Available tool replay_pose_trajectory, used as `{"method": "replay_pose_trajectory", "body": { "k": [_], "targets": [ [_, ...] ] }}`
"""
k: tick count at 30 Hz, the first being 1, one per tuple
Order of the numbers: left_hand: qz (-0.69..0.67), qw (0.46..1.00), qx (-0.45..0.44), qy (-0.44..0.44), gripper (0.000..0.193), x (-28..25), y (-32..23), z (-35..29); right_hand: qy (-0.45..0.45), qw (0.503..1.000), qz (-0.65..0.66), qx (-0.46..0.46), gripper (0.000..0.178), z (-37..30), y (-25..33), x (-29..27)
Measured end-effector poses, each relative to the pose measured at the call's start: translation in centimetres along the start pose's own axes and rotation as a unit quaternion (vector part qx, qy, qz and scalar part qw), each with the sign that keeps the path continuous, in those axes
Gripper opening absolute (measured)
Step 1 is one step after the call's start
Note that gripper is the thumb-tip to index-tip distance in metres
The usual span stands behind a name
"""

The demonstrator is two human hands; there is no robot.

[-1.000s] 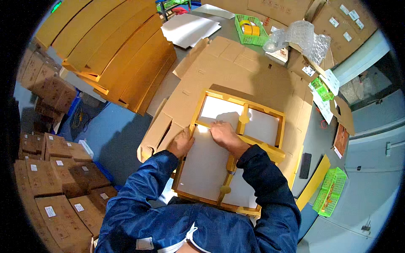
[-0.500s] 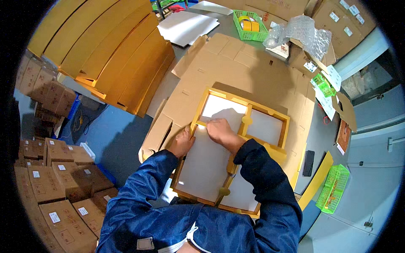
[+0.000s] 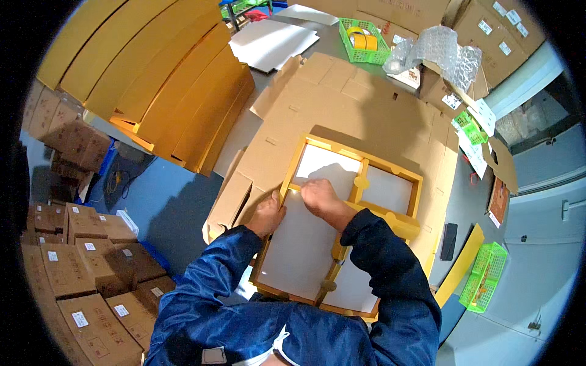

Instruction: The person assembles a cardboard box by inserting a white foam sheet into a yellow frame and adding yellow dividers. They then stack the completed unit and begin assembling a second box using similar materials.

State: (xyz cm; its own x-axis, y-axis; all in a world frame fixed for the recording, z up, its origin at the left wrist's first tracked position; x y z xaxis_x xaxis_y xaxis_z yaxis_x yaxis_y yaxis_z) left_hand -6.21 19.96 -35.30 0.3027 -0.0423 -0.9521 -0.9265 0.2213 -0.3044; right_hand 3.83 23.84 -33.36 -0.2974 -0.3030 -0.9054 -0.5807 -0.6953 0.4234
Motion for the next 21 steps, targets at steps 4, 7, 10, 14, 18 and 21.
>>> {"method": "replay_pose_trajectory", "body": {
  "k": [4,7,10,14,18,21],
  "targets": [
    [0.074,0.994,-0.022,0.083,0.037,1.6,0.6,0.4,-0.044,0.998,-0.014,-0.034,0.015,0.8,1.0,-0.2],
    [0.035,0.982,-0.061,0.173,0.036,-0.9,-0.2,1.4,0.006,0.999,-0.023,0.045,0.021,1.2,-0.8,0.7],
    [0.009,0.995,-0.026,0.095,0.044,-0.3,1.1,1.8,-0.011,0.989,0.041,0.141,0.037,0.5,-1.0,-1.6],
    [0.113,0.991,0.038,-0.062,0.062,-2.7,-0.5,2.6,-0.037,0.97,0.1,0.22,0.052,-7.1,-4.4,-8.6],
    [0.098,0.935,0.33,-0.088,0.051,-3.9,-12.4,3.7,-0.04,0.975,0.029,0.216,0.045,-14.8,-6.0,-7.8],
    [0.029,0.923,0.379,0.054,0.021,1.0,-16.3,5.6,-0.005,0.968,0.049,0.246,0.043,-15.4,-6.2,-6.9]
  ]
}}
Point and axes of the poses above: each hand's wrist, its own z-axis towards the middle knuckle, its own x-axis out of the palm, y = z × x, the point moved 9 cm from there along z, towards the middle knuckle, and after that the axes turned 14 degrees about z, right-handed, at the moved point
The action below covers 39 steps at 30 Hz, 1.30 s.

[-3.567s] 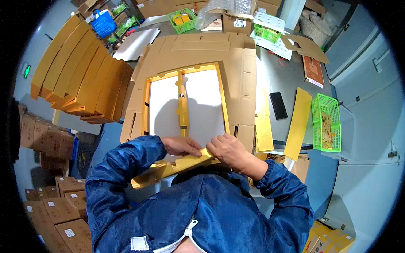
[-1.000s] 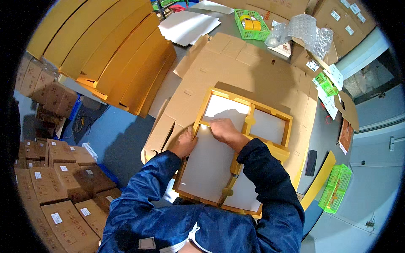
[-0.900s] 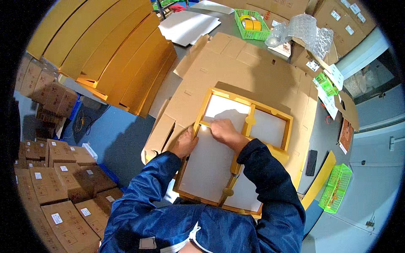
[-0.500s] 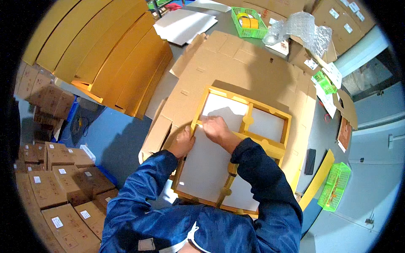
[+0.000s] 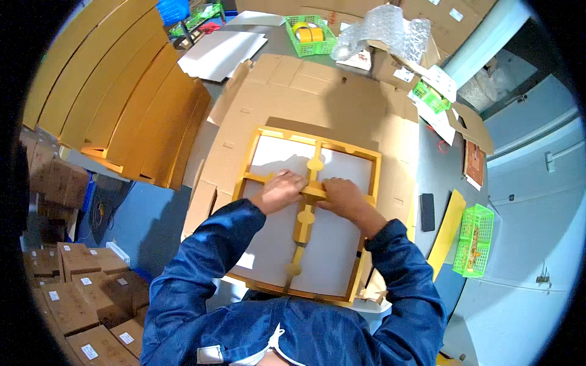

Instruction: The person assembles a cardboard box by inserting a white foam sheet into a yellow frame and adding yellow dividers. They then stack the completed unit and begin assembling a second box using similar materials.

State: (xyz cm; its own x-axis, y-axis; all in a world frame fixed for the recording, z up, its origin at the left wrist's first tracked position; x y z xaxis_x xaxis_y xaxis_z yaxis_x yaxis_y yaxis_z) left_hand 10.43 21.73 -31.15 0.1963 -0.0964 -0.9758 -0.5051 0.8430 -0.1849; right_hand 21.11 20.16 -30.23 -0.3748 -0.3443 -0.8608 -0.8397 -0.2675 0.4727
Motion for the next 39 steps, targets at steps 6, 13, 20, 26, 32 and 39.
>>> {"method": "replay_pose_trajectory", "body": {
  "k": [6,13,20,26,32,39],
  "targets": [
    [0.011,1.0,0.008,-0.004,0.012,0.2,0.1,1.2,-0.02,0.999,-0.001,-0.049,0.031,0.8,0.0,0.9],
    [0.005,0.945,-0.299,-0.129,0.033,-1.2,-2.0,-3.0,-0.009,0.995,0.053,-0.08,0.03,1.4,-1.6,2.0],
    [-0.008,0.899,-0.425,-0.103,0.03,4.6,-2.7,-1.9,0.029,0.996,0.068,-0.048,0.031,1.3,-1.5,2.3],
    [-0.032,0.863,-0.434,-0.256,0.021,3.4,-2.7,-3.9,0.124,0.975,0.181,0.022,0.038,0.9,-1.8,2.6],
    [-0.073,0.855,-0.419,-0.297,0.014,2.2,-3.0,-4.1,0.129,0.983,0.13,0.011,0.034,1.0,-2.1,3.3],
    [0.068,0.904,-0.365,-0.212,0.033,-1.4,-4.4,-2.0,-0.024,0.997,0.029,-0.06,0.031,-0.5,-2.2,1.9]
  ]
}}
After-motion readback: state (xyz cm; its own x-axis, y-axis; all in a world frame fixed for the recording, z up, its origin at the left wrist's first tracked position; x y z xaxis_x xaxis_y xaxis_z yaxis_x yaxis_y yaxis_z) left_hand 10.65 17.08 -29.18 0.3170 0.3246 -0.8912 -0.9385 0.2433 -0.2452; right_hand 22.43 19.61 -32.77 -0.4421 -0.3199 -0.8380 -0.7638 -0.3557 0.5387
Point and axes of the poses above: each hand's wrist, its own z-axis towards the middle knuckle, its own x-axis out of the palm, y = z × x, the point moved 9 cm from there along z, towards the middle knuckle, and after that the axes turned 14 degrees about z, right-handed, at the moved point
